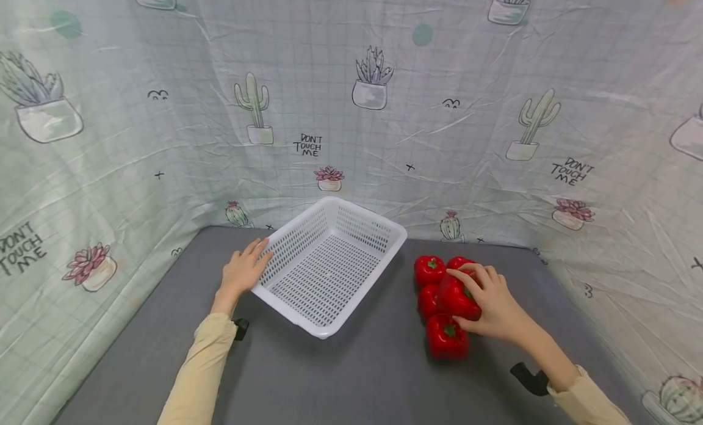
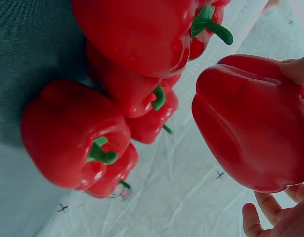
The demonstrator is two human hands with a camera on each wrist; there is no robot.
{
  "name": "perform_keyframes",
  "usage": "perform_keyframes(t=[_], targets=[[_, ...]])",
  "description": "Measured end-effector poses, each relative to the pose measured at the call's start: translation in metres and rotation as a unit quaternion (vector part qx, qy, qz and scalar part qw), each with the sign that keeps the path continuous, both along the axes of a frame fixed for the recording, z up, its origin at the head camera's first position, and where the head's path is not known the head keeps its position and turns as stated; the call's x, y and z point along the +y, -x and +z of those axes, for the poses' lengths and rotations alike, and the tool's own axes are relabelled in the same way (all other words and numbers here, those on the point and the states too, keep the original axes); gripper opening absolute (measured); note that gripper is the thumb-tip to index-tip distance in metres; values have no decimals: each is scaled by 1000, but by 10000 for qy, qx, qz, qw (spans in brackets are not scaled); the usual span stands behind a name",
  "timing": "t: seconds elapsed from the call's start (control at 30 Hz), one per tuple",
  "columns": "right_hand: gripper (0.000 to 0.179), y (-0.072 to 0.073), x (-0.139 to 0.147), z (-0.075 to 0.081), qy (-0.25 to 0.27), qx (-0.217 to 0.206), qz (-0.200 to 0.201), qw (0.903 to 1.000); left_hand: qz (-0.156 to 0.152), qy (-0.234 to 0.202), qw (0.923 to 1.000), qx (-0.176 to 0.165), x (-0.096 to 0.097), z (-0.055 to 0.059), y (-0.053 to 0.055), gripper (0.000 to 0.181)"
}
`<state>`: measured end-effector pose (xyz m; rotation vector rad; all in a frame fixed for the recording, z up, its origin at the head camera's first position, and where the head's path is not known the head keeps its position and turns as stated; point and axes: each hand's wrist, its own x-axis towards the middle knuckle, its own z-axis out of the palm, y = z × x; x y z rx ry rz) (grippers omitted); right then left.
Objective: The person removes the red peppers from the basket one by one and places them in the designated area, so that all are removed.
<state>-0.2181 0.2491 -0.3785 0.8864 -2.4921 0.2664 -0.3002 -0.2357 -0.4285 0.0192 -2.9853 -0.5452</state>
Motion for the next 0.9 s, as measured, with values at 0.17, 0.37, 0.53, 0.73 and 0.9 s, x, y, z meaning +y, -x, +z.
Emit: perform_keyframes(t=[0.17,0.37,0.53,0.73,0.9], targets=[[89,-9,12,-5,19,-27,-133,9999,-46,8,10000,23,0,0,0,59],[89,-17,22,-9,119,-68,-320,9994,-22,-12,10000,15,-1,0,1,57],[88,-22,30,-14,264,-71,-418,9988,-23,-11,10000,46,-1,0,1,58],[87,-28,37,-17,444,83,-397,9982,-45,-23,10000,47,0,0,1,58],[80,-32,44,-17,543,79,-365,9978,-49,2,10000,56,-1,0,1,57]])
